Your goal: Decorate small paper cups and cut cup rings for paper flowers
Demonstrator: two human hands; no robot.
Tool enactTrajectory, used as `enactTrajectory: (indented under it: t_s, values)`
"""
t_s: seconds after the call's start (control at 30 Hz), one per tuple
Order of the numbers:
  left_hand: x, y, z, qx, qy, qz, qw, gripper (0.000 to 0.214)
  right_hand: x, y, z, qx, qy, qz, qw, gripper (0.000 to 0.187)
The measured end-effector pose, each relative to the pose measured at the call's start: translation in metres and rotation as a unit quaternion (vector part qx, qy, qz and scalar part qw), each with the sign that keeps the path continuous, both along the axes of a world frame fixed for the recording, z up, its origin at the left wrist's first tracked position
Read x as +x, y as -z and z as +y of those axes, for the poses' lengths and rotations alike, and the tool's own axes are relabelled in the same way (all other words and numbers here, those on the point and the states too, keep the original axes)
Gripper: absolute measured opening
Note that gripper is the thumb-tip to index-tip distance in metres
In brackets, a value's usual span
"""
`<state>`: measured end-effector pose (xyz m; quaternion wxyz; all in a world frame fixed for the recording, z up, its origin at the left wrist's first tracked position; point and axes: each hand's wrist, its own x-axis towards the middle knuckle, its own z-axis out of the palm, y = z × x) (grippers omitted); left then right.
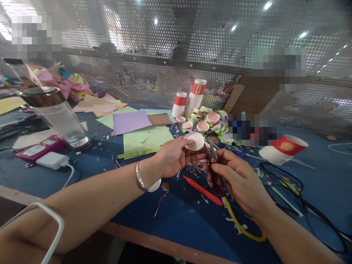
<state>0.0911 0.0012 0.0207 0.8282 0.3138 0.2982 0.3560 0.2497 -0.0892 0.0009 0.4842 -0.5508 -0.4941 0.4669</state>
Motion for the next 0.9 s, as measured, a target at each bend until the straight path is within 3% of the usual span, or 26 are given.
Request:
enactTrajectory:
  t_s: [0.13,0.3,0.47,0.6,0.77,0.9]
  values:
    - [-0.001,0.002,0.0,0.014,0.017,-0.02,1.0,0.011,-0.005,-0.001,-0.003,-0.025,0.026,0.022,0.999,0.029]
    - [0.0,0.002,-0.003,0.032,-0.004,-0.023,0.999,0.009,-0.01,-0.004,-0.005,-0.019,0.036,0.04,0.998,0.034]
    - [-0.002,0.006,-0.003,0.13,-0.004,0.015,0.991,0.008,-0.01,-0.004,-0.005,-0.013,0.066,0.04,0.997,0.041]
    - [-0.006,0.015,0.003,0.251,-0.012,0.089,0.964,0.015,-0.008,-0.005,-0.003,0.002,0.075,0.026,0.997,0.041]
    - [-0.013,0.021,0.01,0.409,-0.036,0.172,0.895,0.046,-0.008,-0.003,-0.002,-0.001,0.064,0.005,0.998,0.038]
    - [-0.015,0.024,0.011,0.451,-0.054,0.191,0.87,0.049,-0.006,0.0,-0.002,-0.012,0.052,-0.008,0.999,0.039]
